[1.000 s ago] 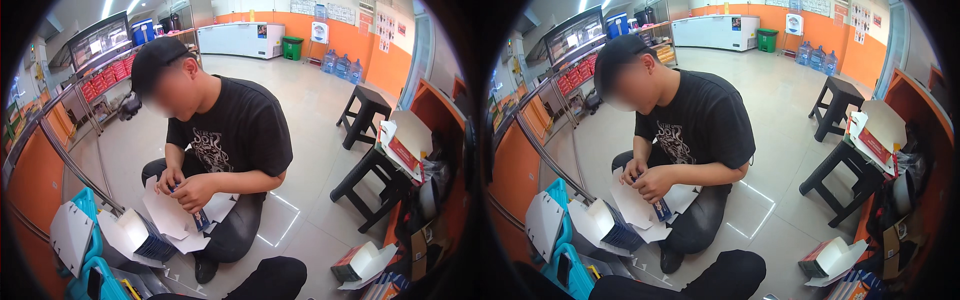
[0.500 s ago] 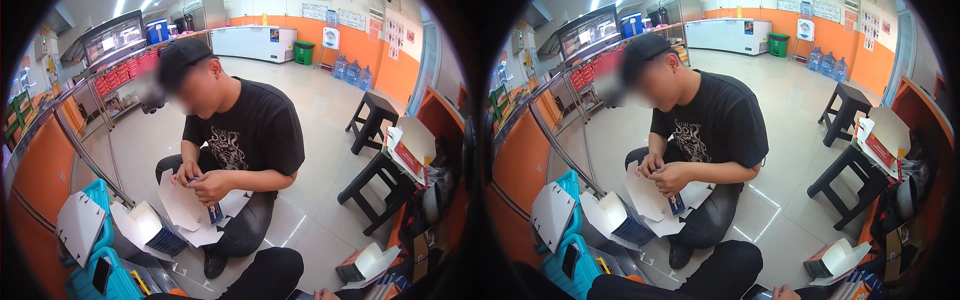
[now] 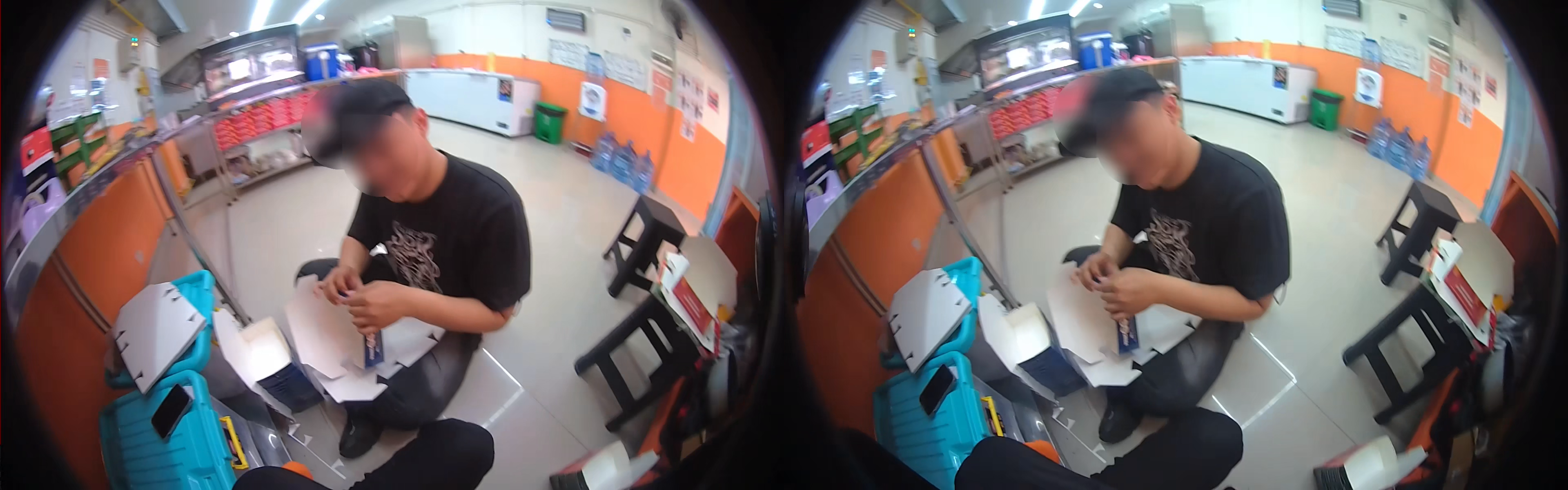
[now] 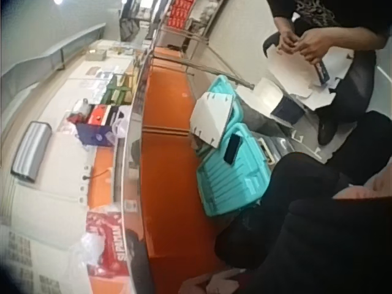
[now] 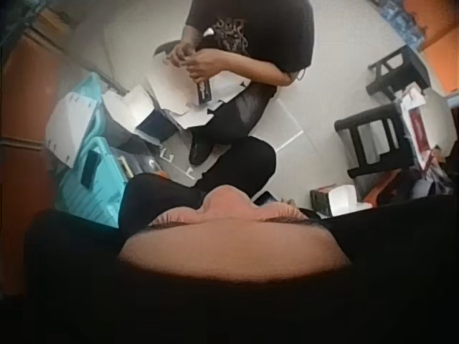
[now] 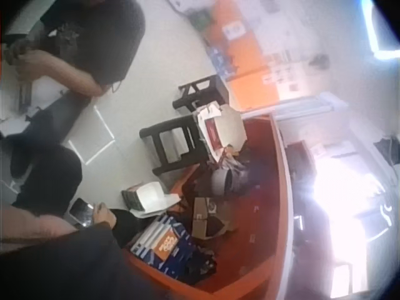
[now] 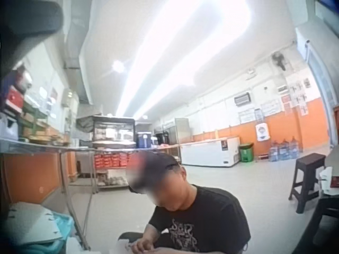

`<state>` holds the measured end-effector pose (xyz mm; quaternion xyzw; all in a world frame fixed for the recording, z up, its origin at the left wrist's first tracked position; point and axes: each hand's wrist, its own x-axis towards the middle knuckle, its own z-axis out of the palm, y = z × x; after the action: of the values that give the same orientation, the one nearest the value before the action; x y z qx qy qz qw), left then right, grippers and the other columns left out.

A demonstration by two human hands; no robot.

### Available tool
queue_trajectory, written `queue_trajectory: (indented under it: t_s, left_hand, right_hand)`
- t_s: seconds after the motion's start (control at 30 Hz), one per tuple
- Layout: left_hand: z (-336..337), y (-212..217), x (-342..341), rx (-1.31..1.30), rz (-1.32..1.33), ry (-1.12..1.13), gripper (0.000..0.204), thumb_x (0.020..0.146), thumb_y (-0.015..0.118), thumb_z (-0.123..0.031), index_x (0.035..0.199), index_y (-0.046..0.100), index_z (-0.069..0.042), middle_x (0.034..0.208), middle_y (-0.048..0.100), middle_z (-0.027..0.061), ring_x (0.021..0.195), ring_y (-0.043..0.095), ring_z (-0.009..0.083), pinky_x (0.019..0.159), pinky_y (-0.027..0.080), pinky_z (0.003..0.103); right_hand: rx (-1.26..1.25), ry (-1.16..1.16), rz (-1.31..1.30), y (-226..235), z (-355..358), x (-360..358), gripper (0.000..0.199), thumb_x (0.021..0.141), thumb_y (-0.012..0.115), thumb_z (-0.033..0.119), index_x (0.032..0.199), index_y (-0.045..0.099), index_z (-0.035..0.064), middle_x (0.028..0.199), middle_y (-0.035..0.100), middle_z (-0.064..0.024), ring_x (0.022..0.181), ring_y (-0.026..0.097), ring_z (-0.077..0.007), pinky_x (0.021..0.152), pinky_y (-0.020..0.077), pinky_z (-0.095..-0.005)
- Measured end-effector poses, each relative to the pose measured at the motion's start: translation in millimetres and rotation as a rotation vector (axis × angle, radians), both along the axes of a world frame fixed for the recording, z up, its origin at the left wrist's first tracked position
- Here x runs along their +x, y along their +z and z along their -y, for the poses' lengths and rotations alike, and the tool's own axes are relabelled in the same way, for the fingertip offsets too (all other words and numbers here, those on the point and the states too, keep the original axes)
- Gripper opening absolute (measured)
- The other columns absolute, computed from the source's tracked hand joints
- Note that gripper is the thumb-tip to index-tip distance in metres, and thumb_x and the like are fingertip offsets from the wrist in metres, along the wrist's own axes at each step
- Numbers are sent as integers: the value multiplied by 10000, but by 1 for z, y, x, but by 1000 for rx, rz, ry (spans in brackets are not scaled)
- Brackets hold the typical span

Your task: The person folds flat cardboard packaging sheets into food boxes by hand while sitting on the floor alongside another person.

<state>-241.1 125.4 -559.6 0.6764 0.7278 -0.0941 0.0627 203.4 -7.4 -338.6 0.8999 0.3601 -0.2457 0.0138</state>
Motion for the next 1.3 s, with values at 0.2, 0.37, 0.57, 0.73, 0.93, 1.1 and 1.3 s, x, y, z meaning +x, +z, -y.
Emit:
queue_trajectory:
  t_s: [0.2, 0.37, 0.57, 0.73, 0.93, 1.1, 1.3]
  left_hand:
    - [25, 2, -11, -31, -20, 81, 319, 869, 364, -318, 930, 558, -72, 859, 566, 91, 870, 526, 210, 764, 395, 384]
    - [25, 4, -17, -75, -55, 100, 319, 871, 362, -318, 928, 557, -71, 848, 567, 90, 856, 531, 209, 755, 400, 381]
    - [24, 11, -32, -136, -85, 139, 320, 874, 360, -317, 926, 556, -70, 836, 568, 89, 839, 538, 208, 744, 406, 377]
    - [30, 18, -49, -196, -123, 195, 320, 876, 359, -317, 924, 555, -69, 825, 569, 87, 826, 543, 206, 734, 411, 373]
    - [30, 37, -74, -265, -143, 298, 320, 878, 357, -317, 922, 554, -68, 812, 571, 86, 809, 549, 205, 723, 418, 369]
    - [34, 39, -43, -282, 119, 342, 321, 880, 355, -316, 920, 553, -67, 801, 572, 85, 795, 555, 203, 714, 423, 365]
    - [-16, 136, 101, 227, 805, 104, 336, 911, 323, -318, 898, 521, -47, 617, 480, 26, 517, 437, 140, 499, 365, 308]
  right_hand:
    - [56, 92, -34, 5, 1, -2, 323, 843, 419, 360, 807, 552, 68, 684, 596, -167, 671, 580, -352, 609, 438, -454]
    - [121, 118, -39, 7, 3, 0, 323, 843, 417, 351, 798, 542, 57, 648, 584, -170, 637, 574, -356, 592, 428, -467]
    - [127, 115, -145, 27, -2, 6, 232, 834, 447, 259, 876, 535, 49, 726, 588, -205, 690, 574, -367, 630, 435, -458]
    - [285, 76, -161, 22, 9, 4, 281, 825, 476, 309, 814, 562, 42, 692, 592, -197, 666, 578, -368, 610, 438, -446]
    - [395, 53, -153, 20, 19, 4, 294, 824, 488, 320, 785, 564, 38, 688, 594, -182, 671, 575, -358, 623, 431, -435]
    - [489, 44, -152, 26, 26, 6, 282, 829, 487, 308, 779, 553, 38, 700, 594, -167, 689, 569, -344, 651, 421, -426]
    - [506, 6, -144, 23, 34, 7, 271, 834, 486, 296, 774, 543, 38, 712, 595, -152, 708, 564, -330, 678, 411, -418]
